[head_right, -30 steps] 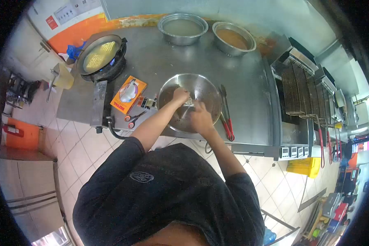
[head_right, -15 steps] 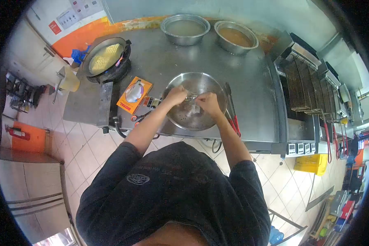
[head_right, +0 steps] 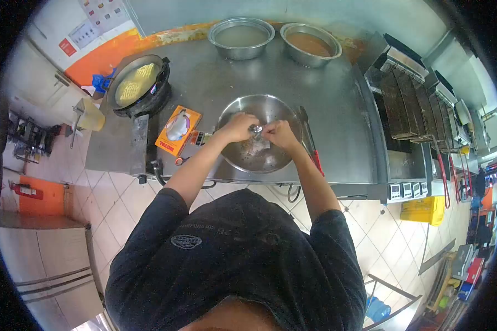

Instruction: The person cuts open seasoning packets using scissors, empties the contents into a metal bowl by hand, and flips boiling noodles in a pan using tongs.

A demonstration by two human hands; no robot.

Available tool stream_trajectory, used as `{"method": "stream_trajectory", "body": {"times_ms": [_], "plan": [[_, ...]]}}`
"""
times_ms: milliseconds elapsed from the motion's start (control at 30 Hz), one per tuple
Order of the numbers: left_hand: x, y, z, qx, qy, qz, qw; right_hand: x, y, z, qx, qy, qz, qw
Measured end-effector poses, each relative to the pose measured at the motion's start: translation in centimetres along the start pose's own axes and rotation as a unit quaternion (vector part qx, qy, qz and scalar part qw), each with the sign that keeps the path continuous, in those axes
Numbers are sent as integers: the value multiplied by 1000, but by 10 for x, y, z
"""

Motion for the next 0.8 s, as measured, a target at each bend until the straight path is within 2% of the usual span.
{"method": "stream_trajectory", "body": {"times_ms": [67,167,267,367,467,567,600,700,800], "plan": [[-2,1,1,-46,33,43,997,-1,-7,0,15,-3,-13,1000],[-4,0,2,-23,27,96,995,-7,0,6,1,-17,-37,999],[-5,3,1,-6,-17,88,996,-14,17,19,-42,-97,-88,991],[-7,3,-3,14,-46,89,995,-10,3,18,66,-108,-120,985],[-6,-1,-4,99,-37,43,993,-5,-1,7,18,-212,-15,977],[-5,-15,1,120,-9,72,990,-5,-1,6,4,-135,-182,974],[-5,-17,1,104,-3,81,991,-5,2,1,-58,-169,-144,973],[-6,-16,2,83,4,88,993,2,-17,-7,-138,-121,-77,980],[-9,-11,1,103,1,68,992,0,-9,-11,-124,-103,-58,985]]}}
Point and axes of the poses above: each hand's wrist, its own x-axis towards the middle knuckle, its own z-axis out of the back of the hand, y = z × x, the point moved 2 cm from there along x, towards the middle knuckle, and after that the axes turned 11 degrees about -z, right-handed, at the moved point
